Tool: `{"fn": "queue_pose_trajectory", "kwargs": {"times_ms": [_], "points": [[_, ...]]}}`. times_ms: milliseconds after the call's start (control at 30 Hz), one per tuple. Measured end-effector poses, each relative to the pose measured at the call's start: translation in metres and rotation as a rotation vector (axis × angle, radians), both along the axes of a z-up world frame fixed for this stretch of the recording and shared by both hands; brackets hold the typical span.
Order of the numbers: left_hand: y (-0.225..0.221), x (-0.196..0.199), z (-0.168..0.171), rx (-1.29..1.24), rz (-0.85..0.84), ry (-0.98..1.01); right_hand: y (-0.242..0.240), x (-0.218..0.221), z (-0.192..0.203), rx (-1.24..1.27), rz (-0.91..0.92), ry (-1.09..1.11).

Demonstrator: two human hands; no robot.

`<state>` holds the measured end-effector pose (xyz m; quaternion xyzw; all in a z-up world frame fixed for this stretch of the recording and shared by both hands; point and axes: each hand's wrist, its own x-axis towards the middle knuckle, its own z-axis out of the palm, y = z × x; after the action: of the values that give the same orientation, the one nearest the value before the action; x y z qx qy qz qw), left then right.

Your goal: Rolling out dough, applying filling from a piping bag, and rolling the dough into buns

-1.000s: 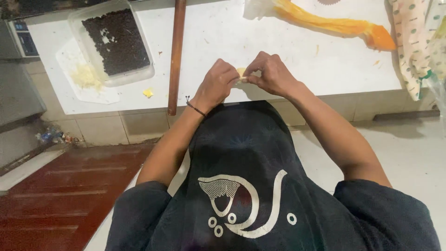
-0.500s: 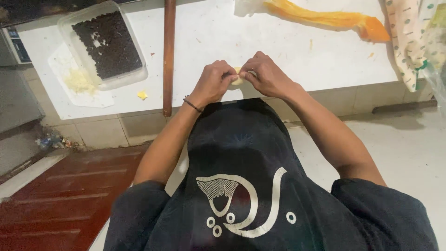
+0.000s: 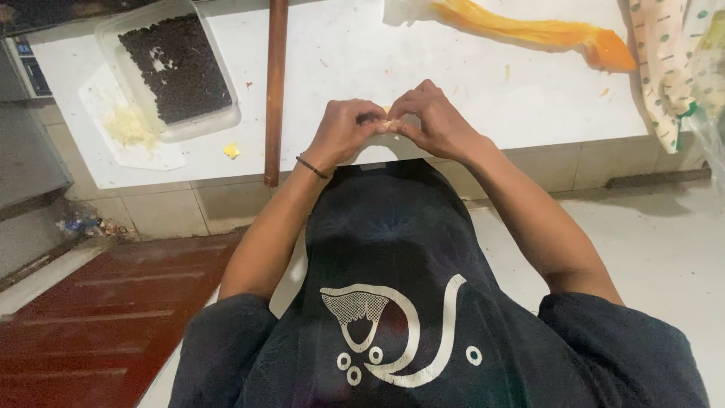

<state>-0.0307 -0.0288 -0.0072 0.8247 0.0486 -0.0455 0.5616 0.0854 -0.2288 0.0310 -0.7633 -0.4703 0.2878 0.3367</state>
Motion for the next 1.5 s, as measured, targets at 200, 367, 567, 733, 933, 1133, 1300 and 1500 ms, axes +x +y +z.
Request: {"fn": "queue_pose_trajectory", "kwargs": {"times_ms": [200,367,567,733,933,1133,1300,1500], "points": [[0.011,0.007,0.017,0.031,-0.066,0.087,0.005,-0.008,-0.016,0.140,-0.163,0.086],[0.019,0.020,0.025,0.104,-0.120,0.126,0.013,0.011,-0.011,0.178,-0.097,0.057],[0.005,0.007,0.048,0.436,-0.107,-0.430,0.003,0.003,-0.012,0.316,-0.045,-0.178],[-0.012,-0.023,-0.020,0.770,-0.009,-0.683,-0.010,-0.037,-0.070,0.420,-0.119,-0.595],[-0.003,-0.017,-0.013,0.810,0.025,-0.746,0.000,-0.035,-0.076,0.470,-0.193,-0.757],[0.007,-0.004,-0.026,0.851,-0.052,-0.733,0.016,-0.018,-0.067,0.408,-0.141,-0.782],[0.011,-0.002,-0.016,0.833,-0.025,-0.815,0.013,-0.013,-0.073,0.433,-0.160,-0.776],[0.009,-0.001,-0.012,0.844,-0.080,-0.871,0.014,-0.018,-0.062,0.422,-0.096,-0.872]]}}
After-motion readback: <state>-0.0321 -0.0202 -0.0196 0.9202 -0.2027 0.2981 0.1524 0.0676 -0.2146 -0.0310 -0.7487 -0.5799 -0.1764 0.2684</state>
